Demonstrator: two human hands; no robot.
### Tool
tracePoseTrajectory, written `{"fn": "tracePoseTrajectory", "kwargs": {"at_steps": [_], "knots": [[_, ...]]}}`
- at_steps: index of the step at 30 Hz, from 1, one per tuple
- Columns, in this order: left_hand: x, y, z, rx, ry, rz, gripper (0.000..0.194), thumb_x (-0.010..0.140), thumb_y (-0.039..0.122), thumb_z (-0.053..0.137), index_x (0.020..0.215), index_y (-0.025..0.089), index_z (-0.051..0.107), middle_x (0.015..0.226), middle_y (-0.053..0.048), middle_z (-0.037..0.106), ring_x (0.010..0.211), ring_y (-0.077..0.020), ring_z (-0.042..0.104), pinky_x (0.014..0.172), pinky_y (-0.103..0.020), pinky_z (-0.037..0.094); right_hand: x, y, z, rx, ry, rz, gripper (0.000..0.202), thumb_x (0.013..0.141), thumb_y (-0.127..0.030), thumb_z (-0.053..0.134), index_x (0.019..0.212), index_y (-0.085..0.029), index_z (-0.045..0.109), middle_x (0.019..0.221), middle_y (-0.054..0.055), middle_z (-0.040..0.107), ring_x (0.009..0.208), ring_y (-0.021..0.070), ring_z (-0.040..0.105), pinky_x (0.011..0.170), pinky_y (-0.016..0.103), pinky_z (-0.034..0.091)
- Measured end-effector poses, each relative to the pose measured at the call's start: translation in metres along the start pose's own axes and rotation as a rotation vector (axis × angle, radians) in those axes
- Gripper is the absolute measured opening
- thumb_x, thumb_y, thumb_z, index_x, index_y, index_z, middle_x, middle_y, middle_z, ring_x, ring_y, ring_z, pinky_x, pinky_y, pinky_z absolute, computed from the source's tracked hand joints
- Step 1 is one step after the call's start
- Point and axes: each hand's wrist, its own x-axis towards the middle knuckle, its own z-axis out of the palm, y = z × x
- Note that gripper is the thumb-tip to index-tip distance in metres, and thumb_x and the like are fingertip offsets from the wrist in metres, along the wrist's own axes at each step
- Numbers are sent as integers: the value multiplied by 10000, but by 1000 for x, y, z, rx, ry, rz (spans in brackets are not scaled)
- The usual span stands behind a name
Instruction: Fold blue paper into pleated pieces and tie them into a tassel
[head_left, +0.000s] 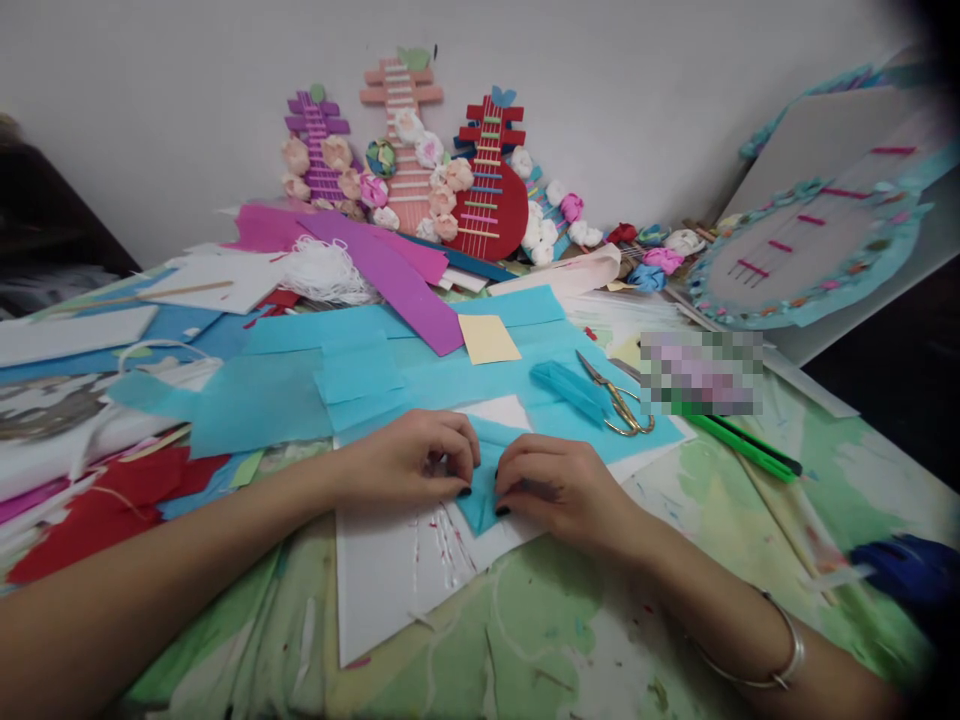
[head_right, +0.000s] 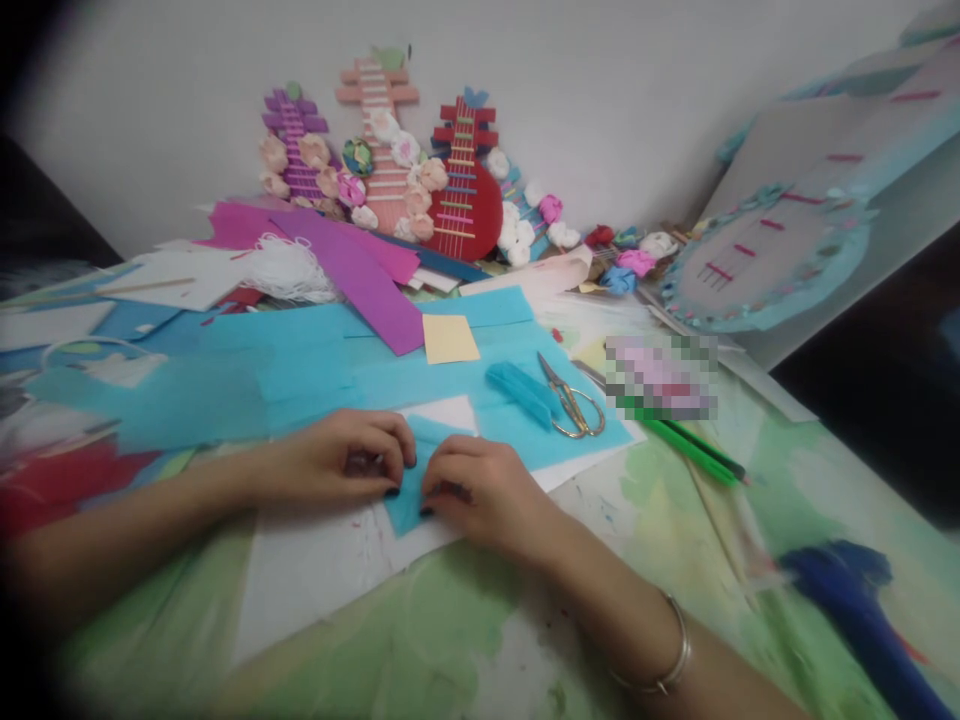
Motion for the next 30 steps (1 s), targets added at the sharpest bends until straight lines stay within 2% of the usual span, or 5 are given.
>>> {"fn": "tracePoseTrajectory", "kwargs": {"at_steps": [9, 14, 21, 25, 30], "knots": [[0, 0, 0, -3, 2, 2, 101, 762, 90, 560, 784, 140, 645, 895, -56, 626, 774, -126, 593, 688, -229, 479, 0, 1, 4, -50, 19, -49, 139, 842, -132, 569, 790, -178, 690, 835, 48, 663, 767, 133, 620, 726, 260, 508], [-3, 1, 2, 56, 7, 99, 183, 812, 68, 532, 813, 164, 687, 931, -56, 621, 812, -125, 599, 754, -229, 470, -1, -1, 3, -72, 21, -61, 131, 831, -114, 581, 794, -164, 696, 839, 55, 669, 765, 132, 624, 720, 245, 504], [-9, 1, 4, 232, -5, 211, 228, 839, 70, 544, 885, 231, 698, 971, -46, 596, 861, -139, 544, 769, -252, 436, -3, -2, 4, -60, 17, -47, 126, 821, -100, 579, 799, -176, 678, 877, 52, 662, 789, 133, 617, 743, 258, 505], [-11, 7, 8, 457, 18, 294, 188, 873, 100, 520, 803, 201, 662, 914, -54, 599, 854, -170, 495, 763, -311, 392, -2, -3, 4, -22, 46, -38, 101, 807, -89, 590, 781, -163, 653, 882, 61, 647, 796, 136, 611, 734, 259, 505], [-14, 14, 11, 635, -41, 351, 195, 919, 135, 477, 775, 170, 603, 835, -49, 611, 833, -180, 486, 761, -340, 368, -1, -3, 6, 7, 69, -20, 90, 795, -101, 611, 751, -176, 635, 854, 41, 641, 770, 128, 607, 712, 246, 504]]}}
